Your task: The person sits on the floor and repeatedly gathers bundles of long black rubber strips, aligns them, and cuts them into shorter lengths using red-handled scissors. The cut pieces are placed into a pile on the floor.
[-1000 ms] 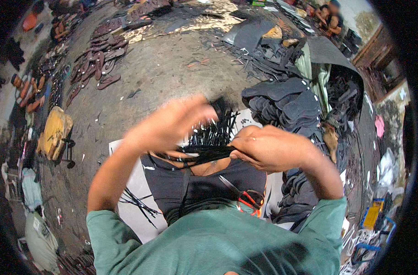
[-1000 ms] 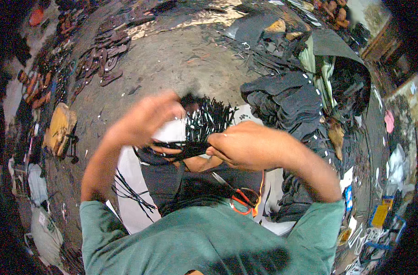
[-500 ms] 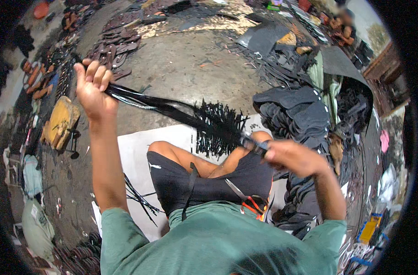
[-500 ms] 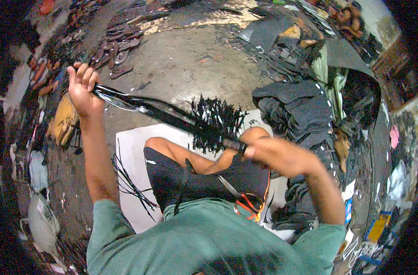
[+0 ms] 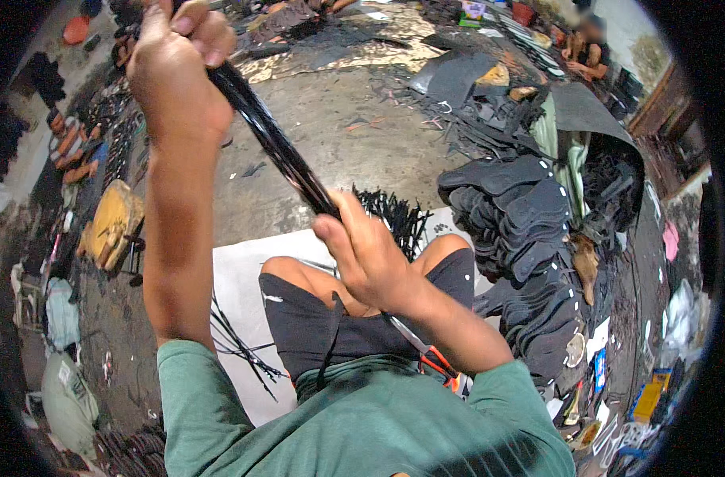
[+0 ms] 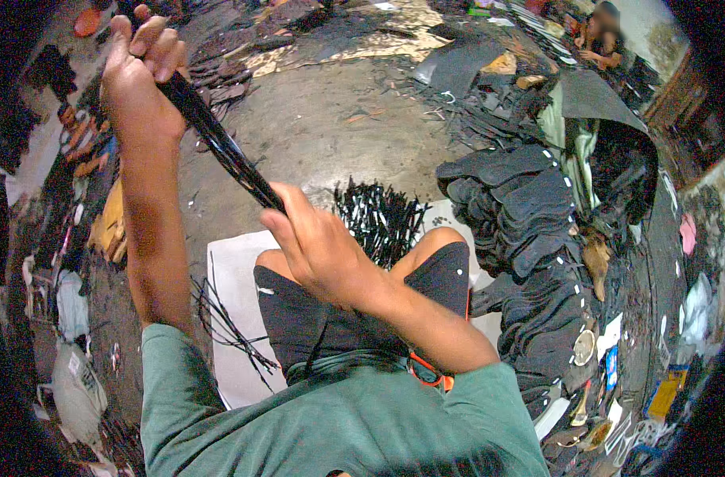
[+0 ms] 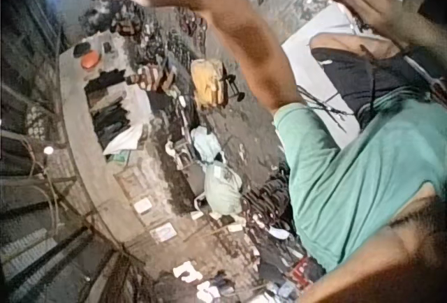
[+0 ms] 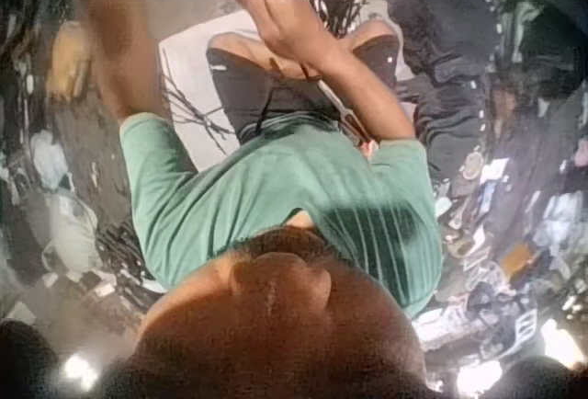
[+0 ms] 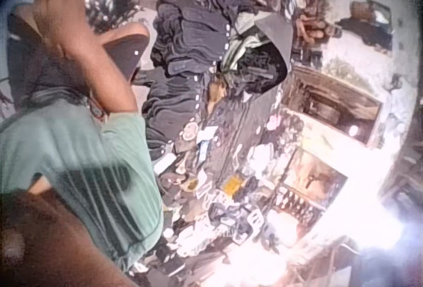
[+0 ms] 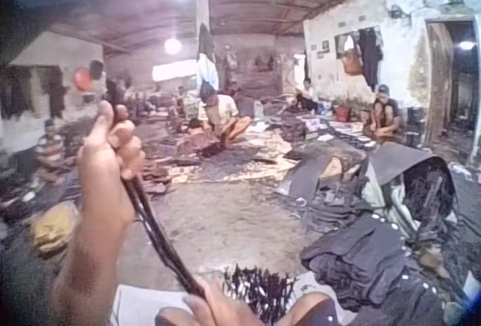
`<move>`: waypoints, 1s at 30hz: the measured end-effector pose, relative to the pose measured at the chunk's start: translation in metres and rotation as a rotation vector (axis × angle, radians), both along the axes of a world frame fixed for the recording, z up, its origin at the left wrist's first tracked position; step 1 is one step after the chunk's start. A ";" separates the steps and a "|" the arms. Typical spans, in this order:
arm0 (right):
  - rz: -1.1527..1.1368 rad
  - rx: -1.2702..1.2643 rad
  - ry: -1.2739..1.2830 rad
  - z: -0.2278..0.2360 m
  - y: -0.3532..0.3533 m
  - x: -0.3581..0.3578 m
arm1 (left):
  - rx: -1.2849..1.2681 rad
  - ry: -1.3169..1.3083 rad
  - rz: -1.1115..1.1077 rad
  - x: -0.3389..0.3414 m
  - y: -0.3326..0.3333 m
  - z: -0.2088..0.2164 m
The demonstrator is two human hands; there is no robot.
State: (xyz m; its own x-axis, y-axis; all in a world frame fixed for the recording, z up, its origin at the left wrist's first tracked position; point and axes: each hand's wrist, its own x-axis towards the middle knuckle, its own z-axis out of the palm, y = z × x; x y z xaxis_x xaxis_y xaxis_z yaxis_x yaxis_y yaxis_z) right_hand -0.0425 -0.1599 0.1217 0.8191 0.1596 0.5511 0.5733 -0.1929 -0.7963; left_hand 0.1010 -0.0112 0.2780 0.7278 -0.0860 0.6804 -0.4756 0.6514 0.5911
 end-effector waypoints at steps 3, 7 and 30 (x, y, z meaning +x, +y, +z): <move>0.054 -0.058 0.184 -0.034 0.002 -0.037 | -0.031 0.033 0.203 0.014 0.028 0.002; 0.091 -0.098 0.314 -0.044 -0.017 -0.068 | -0.048 0.133 0.298 0.026 0.058 -0.018; -0.419 -0.656 -0.171 0.022 -0.100 -0.035 | 0.752 0.697 -0.428 -0.174 -0.014 -0.253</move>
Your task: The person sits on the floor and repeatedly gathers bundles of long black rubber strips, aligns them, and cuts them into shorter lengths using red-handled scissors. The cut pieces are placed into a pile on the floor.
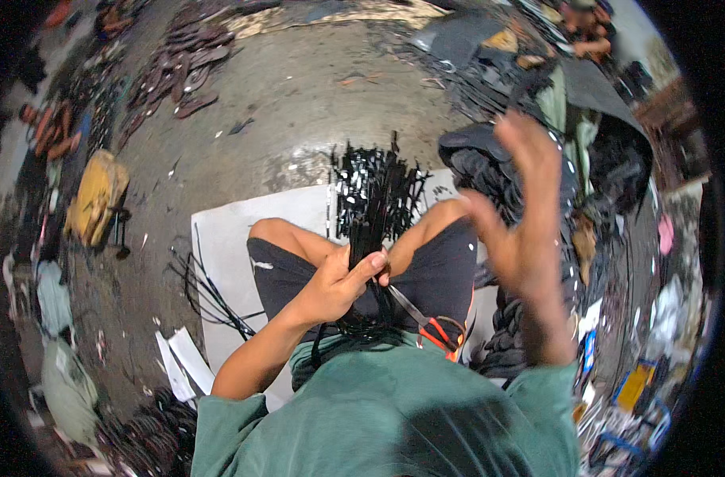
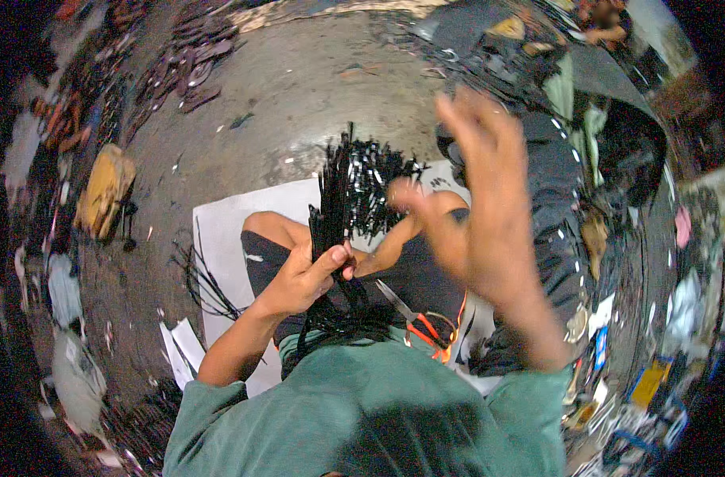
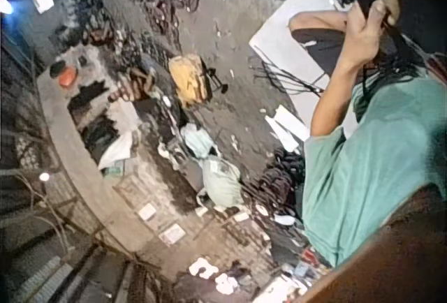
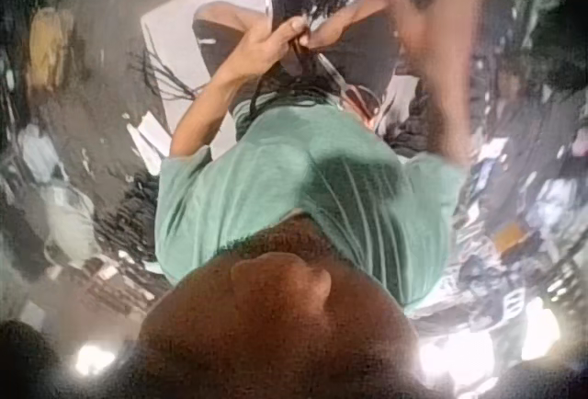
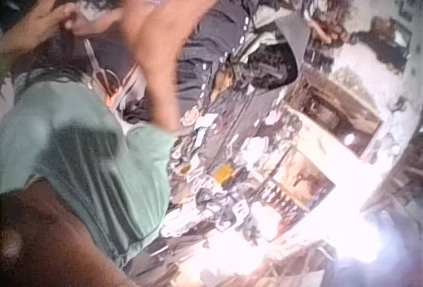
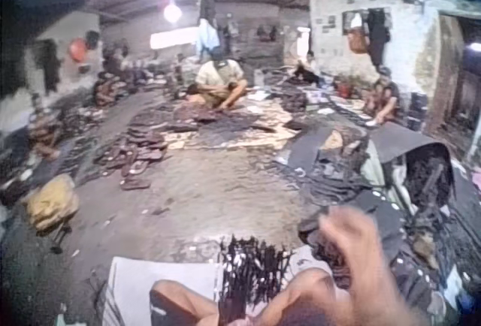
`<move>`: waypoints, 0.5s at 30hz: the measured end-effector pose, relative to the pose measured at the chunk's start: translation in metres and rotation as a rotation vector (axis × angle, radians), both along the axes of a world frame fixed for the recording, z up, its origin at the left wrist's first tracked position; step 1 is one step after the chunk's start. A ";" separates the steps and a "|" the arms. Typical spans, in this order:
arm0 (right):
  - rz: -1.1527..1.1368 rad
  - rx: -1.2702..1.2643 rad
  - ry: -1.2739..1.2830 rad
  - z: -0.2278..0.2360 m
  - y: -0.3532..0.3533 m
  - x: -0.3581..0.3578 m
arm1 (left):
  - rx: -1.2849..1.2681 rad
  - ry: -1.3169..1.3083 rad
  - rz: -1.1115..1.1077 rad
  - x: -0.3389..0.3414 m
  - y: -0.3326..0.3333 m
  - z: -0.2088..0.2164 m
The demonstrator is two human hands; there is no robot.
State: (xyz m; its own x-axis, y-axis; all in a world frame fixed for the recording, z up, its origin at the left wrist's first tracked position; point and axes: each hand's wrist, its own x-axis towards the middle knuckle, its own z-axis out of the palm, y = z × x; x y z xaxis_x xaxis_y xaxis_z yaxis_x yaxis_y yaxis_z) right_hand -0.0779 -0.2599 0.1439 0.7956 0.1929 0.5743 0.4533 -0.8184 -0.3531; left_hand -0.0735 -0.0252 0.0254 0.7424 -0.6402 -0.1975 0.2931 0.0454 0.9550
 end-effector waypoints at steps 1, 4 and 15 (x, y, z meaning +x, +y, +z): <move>0.016 0.105 0.058 -0.025 0.011 -0.019 | -0.080 0.011 0.046 0.003 -0.003 -0.002; 0.086 0.537 0.505 -0.108 0.072 -0.062 | -0.142 0.014 0.071 0.011 -0.016 0.005; 0.079 0.544 0.896 -0.121 0.075 -0.076 | -0.210 0.171 0.219 0.017 -0.001 0.028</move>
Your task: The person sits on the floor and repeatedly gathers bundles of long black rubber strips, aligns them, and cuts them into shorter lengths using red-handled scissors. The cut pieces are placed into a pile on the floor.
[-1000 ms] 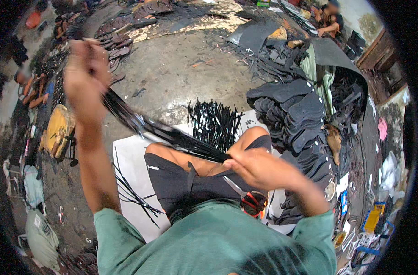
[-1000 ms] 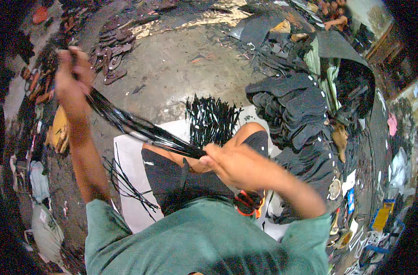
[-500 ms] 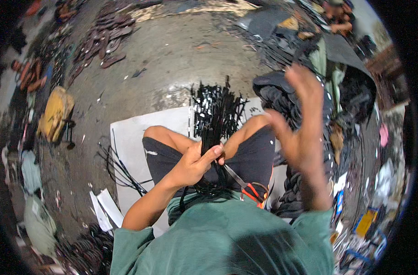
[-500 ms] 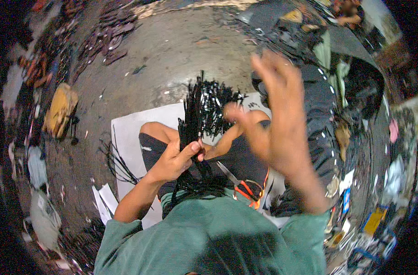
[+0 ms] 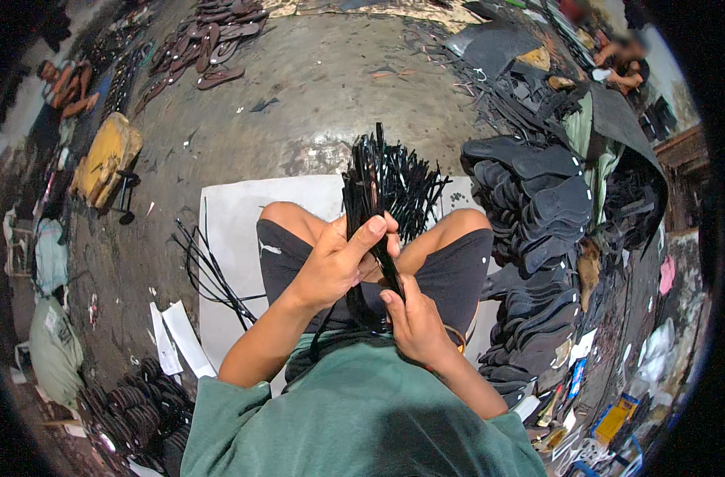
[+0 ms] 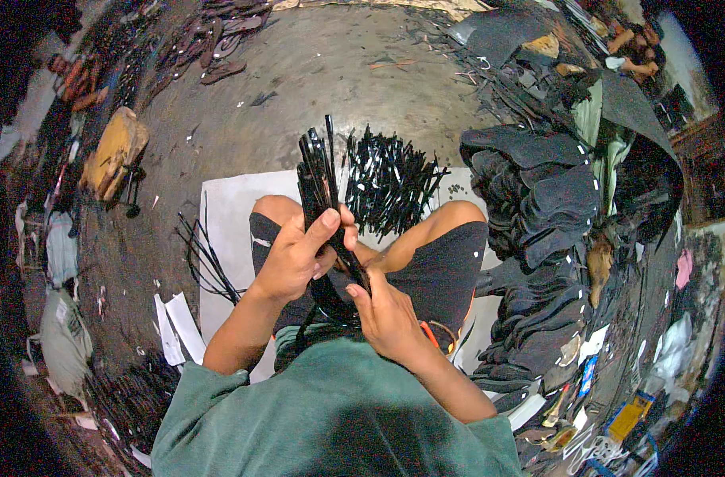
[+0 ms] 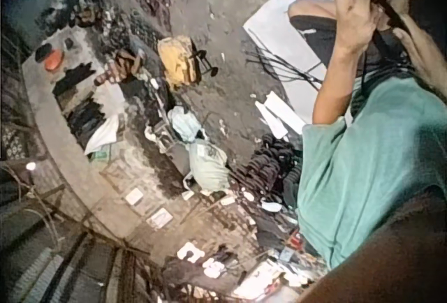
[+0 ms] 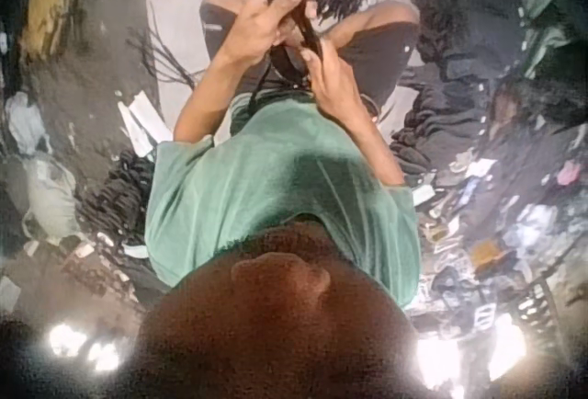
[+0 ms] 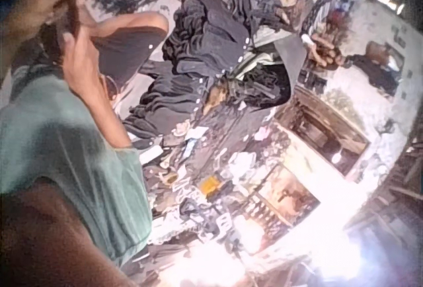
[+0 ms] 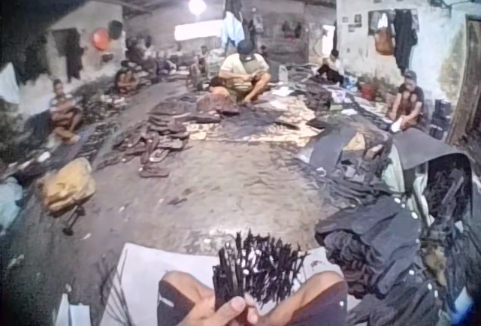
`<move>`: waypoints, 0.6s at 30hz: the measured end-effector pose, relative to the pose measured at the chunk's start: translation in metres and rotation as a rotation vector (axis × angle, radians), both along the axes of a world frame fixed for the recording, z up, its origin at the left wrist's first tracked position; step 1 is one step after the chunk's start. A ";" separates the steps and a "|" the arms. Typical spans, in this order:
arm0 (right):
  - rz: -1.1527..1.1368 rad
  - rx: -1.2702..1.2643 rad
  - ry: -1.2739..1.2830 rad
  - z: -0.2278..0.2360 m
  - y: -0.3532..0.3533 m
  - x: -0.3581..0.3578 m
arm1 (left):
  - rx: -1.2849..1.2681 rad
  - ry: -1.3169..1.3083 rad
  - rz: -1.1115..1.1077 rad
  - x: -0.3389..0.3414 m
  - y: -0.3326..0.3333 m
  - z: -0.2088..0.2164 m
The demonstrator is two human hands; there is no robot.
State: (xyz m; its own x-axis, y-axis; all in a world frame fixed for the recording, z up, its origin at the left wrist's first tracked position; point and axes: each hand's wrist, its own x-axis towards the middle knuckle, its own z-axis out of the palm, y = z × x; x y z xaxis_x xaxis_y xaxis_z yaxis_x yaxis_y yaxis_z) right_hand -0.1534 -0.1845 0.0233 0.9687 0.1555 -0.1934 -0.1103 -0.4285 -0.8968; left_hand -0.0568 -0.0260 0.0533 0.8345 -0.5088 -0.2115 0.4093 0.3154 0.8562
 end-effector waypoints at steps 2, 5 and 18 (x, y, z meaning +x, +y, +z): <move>-0.001 0.025 0.005 0.001 0.001 -0.004 | 0.001 -0.017 0.020 0.002 0.003 0.002; -0.014 0.028 0.014 0.000 0.001 -0.006 | 0.026 -0.061 0.017 0.002 0.007 0.001; -0.244 0.867 0.163 -0.012 -0.002 -0.006 | -0.400 0.059 0.330 0.015 -0.005 0.006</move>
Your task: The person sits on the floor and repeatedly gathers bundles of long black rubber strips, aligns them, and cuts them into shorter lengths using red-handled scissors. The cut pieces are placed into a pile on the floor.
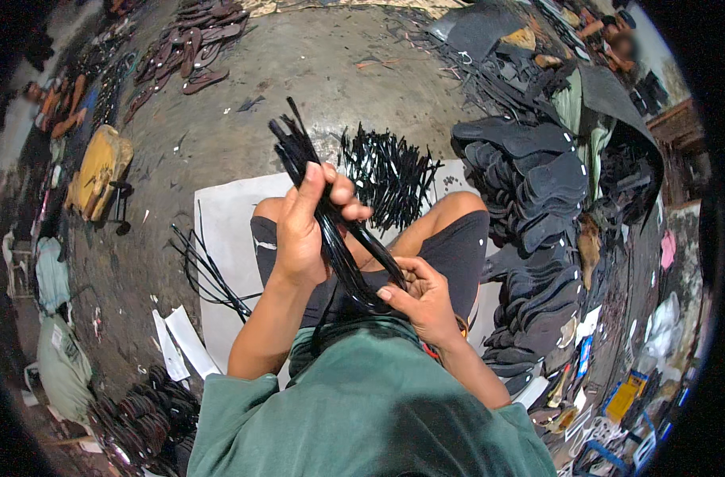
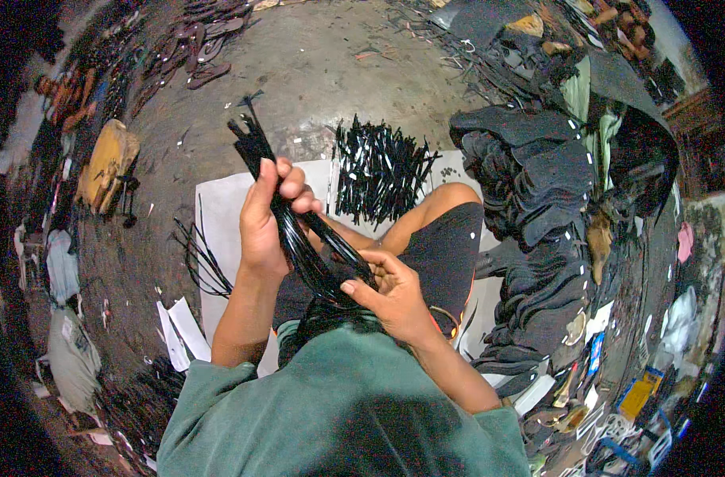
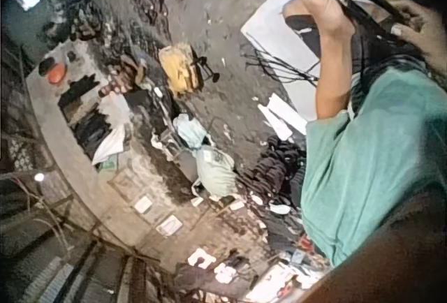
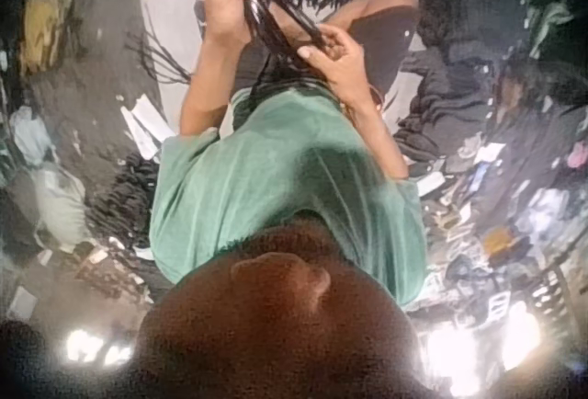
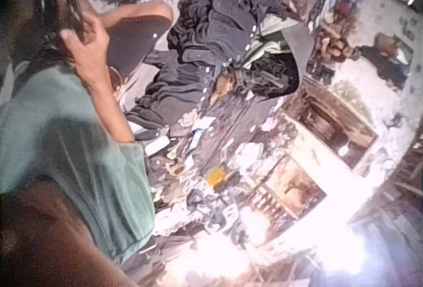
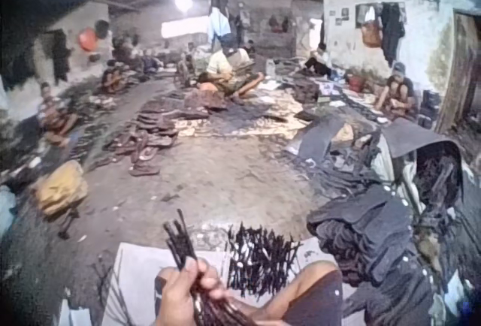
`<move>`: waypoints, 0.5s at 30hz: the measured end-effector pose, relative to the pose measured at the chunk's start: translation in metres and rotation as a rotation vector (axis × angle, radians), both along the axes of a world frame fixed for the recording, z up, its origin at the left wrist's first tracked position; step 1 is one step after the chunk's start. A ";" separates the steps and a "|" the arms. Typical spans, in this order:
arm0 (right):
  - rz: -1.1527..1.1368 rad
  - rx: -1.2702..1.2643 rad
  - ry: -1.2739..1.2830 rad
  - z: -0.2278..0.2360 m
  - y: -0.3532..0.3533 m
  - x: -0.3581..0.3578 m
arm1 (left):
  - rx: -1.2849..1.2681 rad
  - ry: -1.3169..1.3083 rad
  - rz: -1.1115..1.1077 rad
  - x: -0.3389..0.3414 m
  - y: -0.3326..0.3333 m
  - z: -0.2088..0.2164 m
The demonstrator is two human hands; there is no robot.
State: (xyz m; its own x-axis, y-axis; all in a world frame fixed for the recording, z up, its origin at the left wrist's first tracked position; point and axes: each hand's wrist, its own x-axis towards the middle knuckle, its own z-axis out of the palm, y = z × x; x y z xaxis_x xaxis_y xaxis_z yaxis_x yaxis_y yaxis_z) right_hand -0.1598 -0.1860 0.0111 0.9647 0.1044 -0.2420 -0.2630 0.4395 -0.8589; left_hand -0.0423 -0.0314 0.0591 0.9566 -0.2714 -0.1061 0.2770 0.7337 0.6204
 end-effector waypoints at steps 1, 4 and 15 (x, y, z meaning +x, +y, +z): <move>-0.045 0.042 0.016 -0.004 0.005 0.000 | -0.090 -0.035 -0.013 0.005 -0.001 -0.003; -0.149 0.000 -0.135 -0.009 0.010 0.004 | -0.150 -0.108 0.029 0.011 -0.008 -0.006; 0.284 -0.579 -0.472 0.009 0.006 0.044 | -0.006 -0.367 0.068 -0.012 -0.015 0.008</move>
